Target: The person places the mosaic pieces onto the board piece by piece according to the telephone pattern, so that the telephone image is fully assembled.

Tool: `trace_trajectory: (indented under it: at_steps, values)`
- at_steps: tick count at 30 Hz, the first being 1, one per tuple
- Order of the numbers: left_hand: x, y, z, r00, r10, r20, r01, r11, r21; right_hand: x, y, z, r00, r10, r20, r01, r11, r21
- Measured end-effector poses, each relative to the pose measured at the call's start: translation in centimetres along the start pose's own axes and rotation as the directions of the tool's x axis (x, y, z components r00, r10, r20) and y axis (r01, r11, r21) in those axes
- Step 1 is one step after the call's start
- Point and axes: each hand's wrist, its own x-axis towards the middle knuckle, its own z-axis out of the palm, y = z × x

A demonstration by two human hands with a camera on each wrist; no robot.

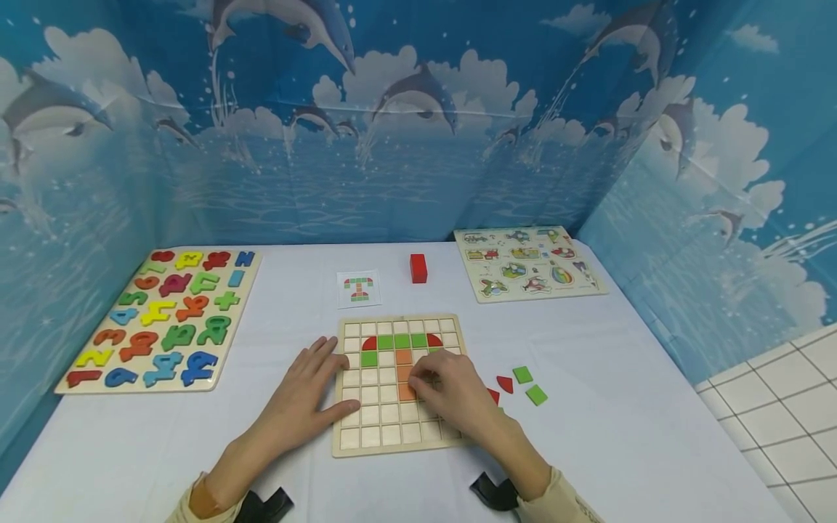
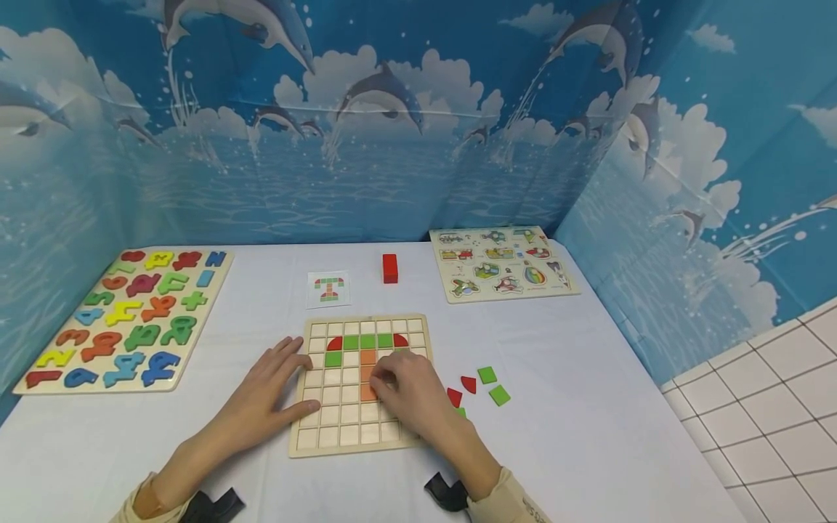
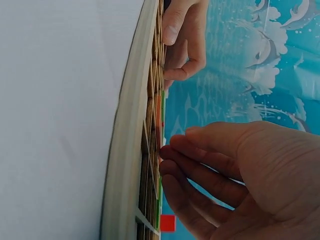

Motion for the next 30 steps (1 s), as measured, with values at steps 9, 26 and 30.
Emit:
trace_trajectory:
  at_steps: [9,26,30]
  values:
    - [0.0,0.0,-0.1,1.000,-0.002,0.008,0.002,1.000,-0.005,-0.4,1.4,-1.7,0.998,0.061,0.012,-0.062,0.997,0.044]
    - [0.0,0.0,0.0,1.000,0.013,-0.012,-0.013,1.000,0.004,-2.8,4.9,-5.8,0.962,0.270,0.035,-0.270,0.963,0.004]
    - [0.0,-0.1,0.0,1.000,0.009,-0.002,-0.009,1.000,0.004,-3.9,5.9,-6.6,0.947,0.319,0.041,-0.319,0.948,0.004]
